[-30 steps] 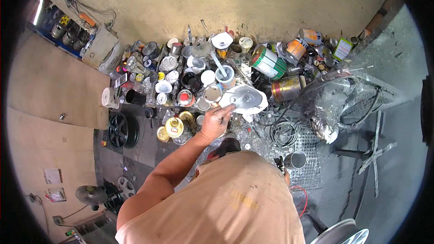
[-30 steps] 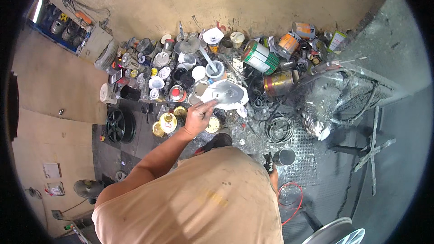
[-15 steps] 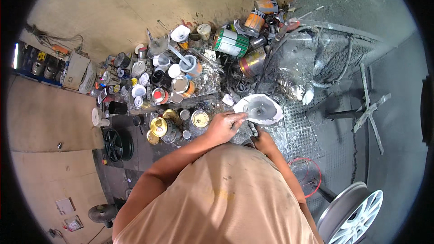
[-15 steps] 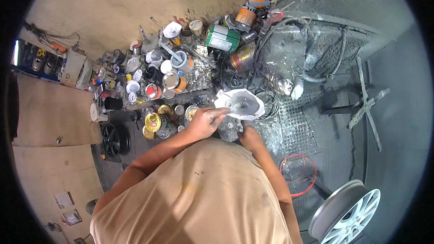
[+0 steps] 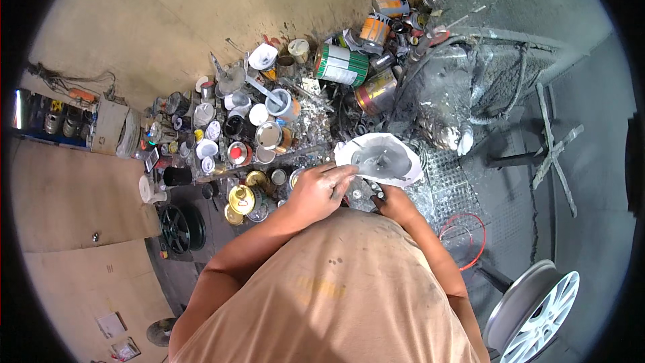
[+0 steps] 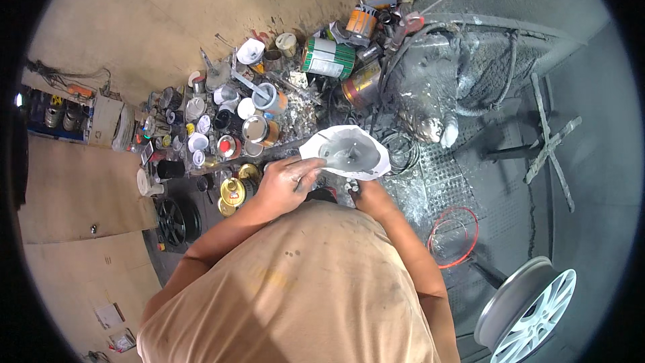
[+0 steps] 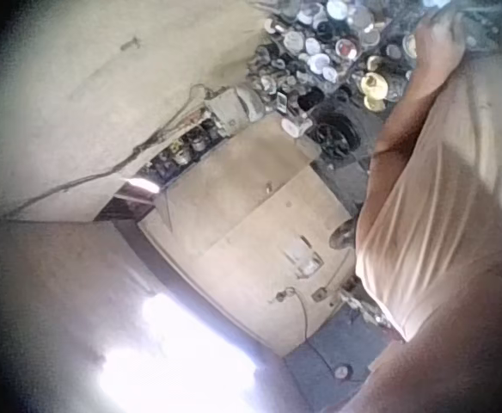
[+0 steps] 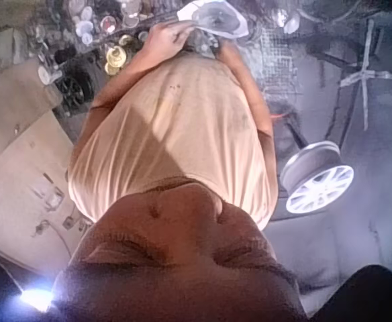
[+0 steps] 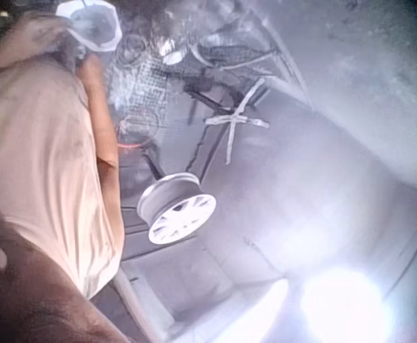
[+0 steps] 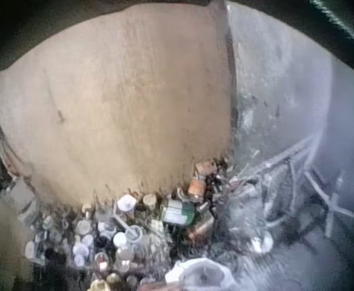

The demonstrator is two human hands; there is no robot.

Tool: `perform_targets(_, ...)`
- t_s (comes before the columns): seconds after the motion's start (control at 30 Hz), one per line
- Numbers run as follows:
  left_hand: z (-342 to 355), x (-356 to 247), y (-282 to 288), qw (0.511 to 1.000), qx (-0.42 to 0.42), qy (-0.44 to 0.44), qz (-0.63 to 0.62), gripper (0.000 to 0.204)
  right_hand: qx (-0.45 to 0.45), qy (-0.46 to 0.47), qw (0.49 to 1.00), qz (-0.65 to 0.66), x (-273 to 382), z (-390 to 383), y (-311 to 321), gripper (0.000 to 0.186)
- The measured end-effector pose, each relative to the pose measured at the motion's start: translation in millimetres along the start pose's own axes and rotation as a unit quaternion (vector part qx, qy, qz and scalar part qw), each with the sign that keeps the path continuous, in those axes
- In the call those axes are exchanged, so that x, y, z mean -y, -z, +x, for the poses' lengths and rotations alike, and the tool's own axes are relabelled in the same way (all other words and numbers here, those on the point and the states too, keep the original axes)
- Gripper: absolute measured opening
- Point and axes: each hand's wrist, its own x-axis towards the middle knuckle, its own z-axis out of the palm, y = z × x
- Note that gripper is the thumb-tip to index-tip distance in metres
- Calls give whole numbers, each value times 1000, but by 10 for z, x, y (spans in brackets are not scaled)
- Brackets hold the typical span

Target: The person prepares paint by mixing a liquid into a container and then applies the paint to a car wheel rim using a spray gun.

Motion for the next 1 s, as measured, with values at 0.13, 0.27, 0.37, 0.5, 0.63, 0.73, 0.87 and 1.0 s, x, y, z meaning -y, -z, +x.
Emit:
perform_targets(0.13, 142, 8, 373, 999, -9, -27, 36, 18, 7, -26, 1000, 5, 101, 249, -112, 52)
perform_targets(0.27, 221, 112, 656, 998, 4, -13, 62, 18, 18, -48, 998, 30, 109, 461, -289, 55)
perform_targets(0.37, 256, 195, 795, 999, -8, -12, 45, 16, 33, -95, 994, 35, 265, 583, -335, 55)
perform_targets(0.5, 303, 357, 920, 999, -8, -24, 44, 15, 52, -135, 989, 41, 363, 702, -417, 53)
perform_targets(0.63, 412, 410, 994, 999, 30, 16, 37, 13, 49, -137, 989, 31, 296, 761, -502, 56)
perform_targets(0.73, 477, 484, 996, 999, 28, -5, 23, 13, 25, -140, 989, 48, 305, 752, -539, 58)
perform_targets(0.87, 589, 624, 990, 998, 34, -43, -3, 13, 13, -166, 985, 40, 273, 710, -648, 60)
perform_targets(1.0, 736, 737, 950, 995, 86, -57, -9, 14, -16, -206, 977, 51, 367, 617, -725, 60)
